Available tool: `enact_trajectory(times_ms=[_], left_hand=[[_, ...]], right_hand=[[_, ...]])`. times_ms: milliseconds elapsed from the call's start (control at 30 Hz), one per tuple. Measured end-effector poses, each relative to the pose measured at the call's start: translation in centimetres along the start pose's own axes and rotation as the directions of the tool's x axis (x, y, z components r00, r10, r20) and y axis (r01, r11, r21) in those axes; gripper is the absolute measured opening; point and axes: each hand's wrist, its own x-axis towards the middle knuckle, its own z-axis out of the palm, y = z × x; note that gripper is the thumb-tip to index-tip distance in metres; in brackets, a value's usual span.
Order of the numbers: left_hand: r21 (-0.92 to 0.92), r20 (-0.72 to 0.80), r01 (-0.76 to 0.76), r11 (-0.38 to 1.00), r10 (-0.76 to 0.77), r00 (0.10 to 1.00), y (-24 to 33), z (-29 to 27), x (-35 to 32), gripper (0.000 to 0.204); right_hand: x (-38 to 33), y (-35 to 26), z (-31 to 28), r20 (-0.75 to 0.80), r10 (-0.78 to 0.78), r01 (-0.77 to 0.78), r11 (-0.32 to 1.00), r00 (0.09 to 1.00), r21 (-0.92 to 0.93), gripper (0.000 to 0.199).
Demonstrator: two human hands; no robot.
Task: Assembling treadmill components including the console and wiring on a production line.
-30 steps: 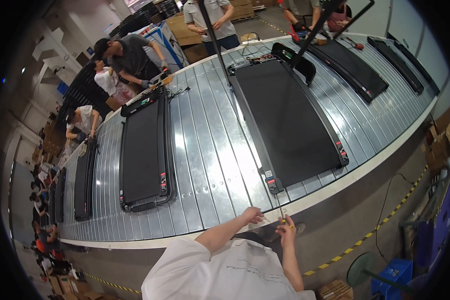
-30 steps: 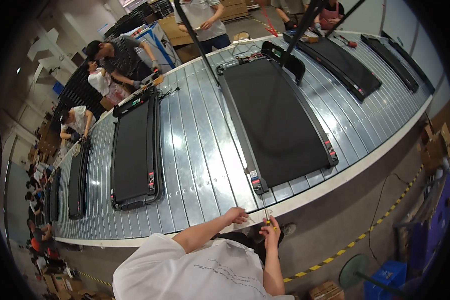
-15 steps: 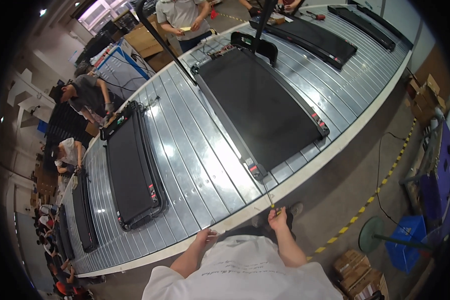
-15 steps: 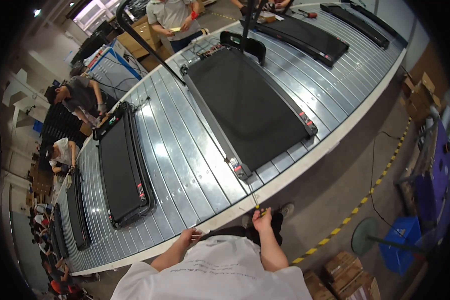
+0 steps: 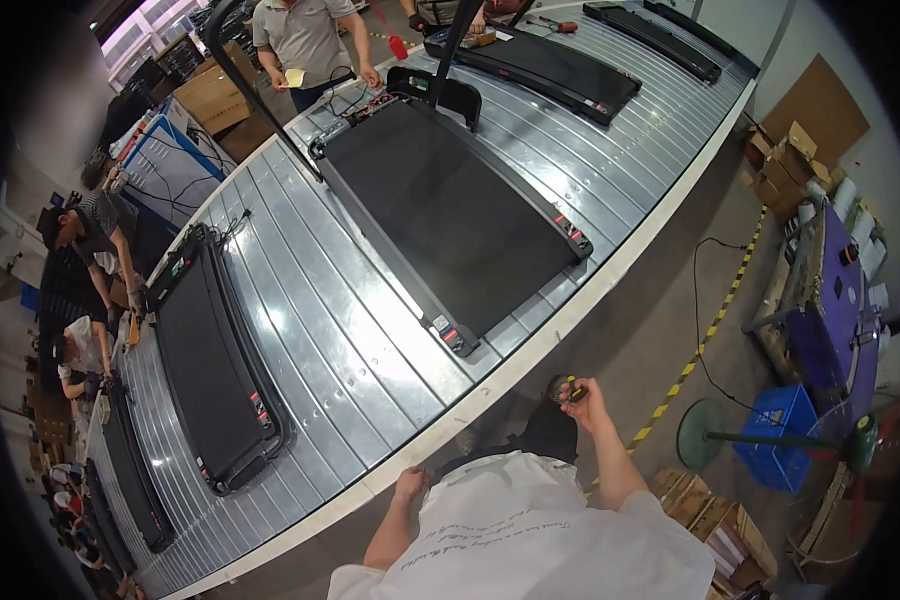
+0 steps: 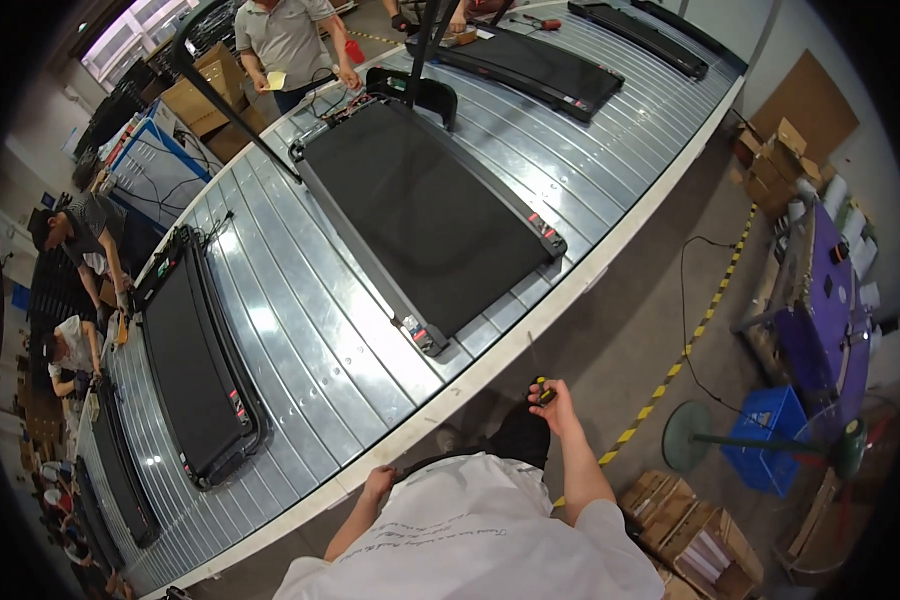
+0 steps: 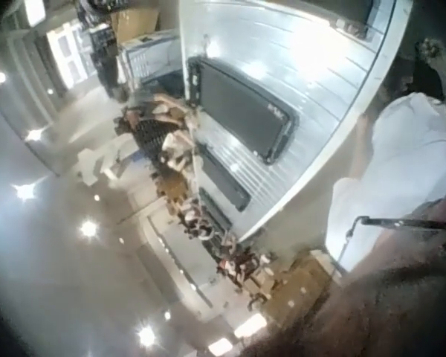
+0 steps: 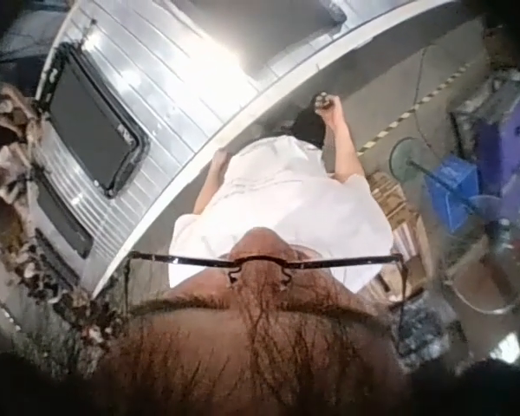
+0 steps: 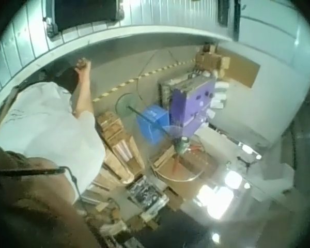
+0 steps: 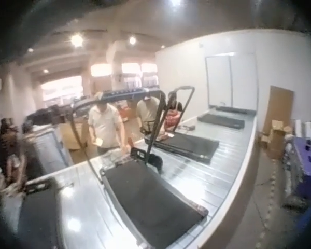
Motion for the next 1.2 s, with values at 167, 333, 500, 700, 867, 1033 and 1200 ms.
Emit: enact_trajectory(times_ms=[167,333,500,700,867,1033,1200], left_hand=[[0.201,-0.119,-0.036,0.979,0.061,0.991,4.8,9.6,-2.6,0.024],[0.249,-0.081,0.259,0.933,-0.246,0.966,14.4,20.3,-3.1,0.025],[0.503,-0.035,-0.032,0.864,0.058,0.998,36.3,42.4,2.8,0.028],[0.249,-0.127,-0.115,0.962,0.15,0.981,53.3,46.7,1.8,0.037],[0.455,-0.2,-0.131,0.881,0.244,0.949,52.4,46.4,2.0,0.037],[0.341,-0.224,0.084,0.936,-0.006,0.975,41.4,43.3,-1.3,0.037],[0.388,-0.142,0.183,0.903,-0.138,0.98,34.4,39.6,-6.4,0.031]], right_hand=[[7.7,-12.4,-6.7,-0.157,-0.247,0.104,0.79,0.956,-0.605,0.013],[14.7,-25.4,-12.4,-0.18,-0.492,0.217,0.644,0.852,-0.734,0.023],[25.0,-44.6,-21.9,0.074,-0.597,0.323,0.322,0.798,-0.89,0.04],[26.3,-51.3,-23.7,0.359,-0.646,0.395,-0.095,0.674,-0.914,0.047],[27.8,-53.3,-25.9,0.301,-0.582,0.434,0.1,0.755,-0.895,0.05],[25.6,-50.7,-24.5,0.351,-0.619,0.505,0.086,0.702,-0.859,0.053],[20.9,-47.4,-25.7,0.075,-0.054,0.07,0.968,0.996,-0.241,0.064]])
